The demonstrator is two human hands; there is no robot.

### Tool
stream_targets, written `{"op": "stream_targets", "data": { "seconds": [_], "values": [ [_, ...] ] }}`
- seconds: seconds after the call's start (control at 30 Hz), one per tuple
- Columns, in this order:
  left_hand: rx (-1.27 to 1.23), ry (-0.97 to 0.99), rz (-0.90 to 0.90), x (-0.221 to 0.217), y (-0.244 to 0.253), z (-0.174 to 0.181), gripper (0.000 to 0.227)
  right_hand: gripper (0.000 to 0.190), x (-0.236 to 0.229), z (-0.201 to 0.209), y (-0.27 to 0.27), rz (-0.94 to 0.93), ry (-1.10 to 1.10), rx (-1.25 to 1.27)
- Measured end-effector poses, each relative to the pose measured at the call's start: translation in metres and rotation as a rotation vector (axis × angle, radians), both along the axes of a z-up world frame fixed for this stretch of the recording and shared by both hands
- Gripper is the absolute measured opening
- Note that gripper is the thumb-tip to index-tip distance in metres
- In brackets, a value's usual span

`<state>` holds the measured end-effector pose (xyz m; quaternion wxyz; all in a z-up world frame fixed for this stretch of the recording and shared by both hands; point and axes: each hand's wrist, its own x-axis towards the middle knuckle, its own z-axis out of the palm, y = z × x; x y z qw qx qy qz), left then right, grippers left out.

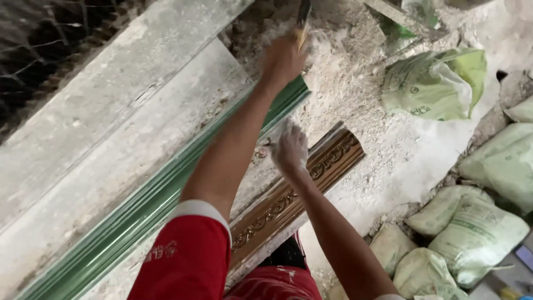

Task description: Apply paint or sealant to decorative crown molding pieces using a brush.

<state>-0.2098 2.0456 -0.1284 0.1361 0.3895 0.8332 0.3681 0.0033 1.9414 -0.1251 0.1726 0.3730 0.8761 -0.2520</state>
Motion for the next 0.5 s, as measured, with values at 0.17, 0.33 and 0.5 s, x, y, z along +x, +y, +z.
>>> {"op": "stream_targets", "data": {
  "seconds": [0.17,0.33,0.5],
  "values": [
    [-0.092,0.039,0.24,0.041,-0.131,0.051,0.043,0.105,0.003,0.002,0.006,0.023,-0.002,-0.007],
    [-0.239,-0.05,0.348,0.065,-0.295,0.077,0.038,0.12,0.019,-0.007,0.035,0.168,-0.15,0.074],
    [-0.284,0.146,0.539,0.09,-0.503,0.102,0.054,0.113,0.032,0.006,0.054,0.191,0.031,0.319]
  ]
}}
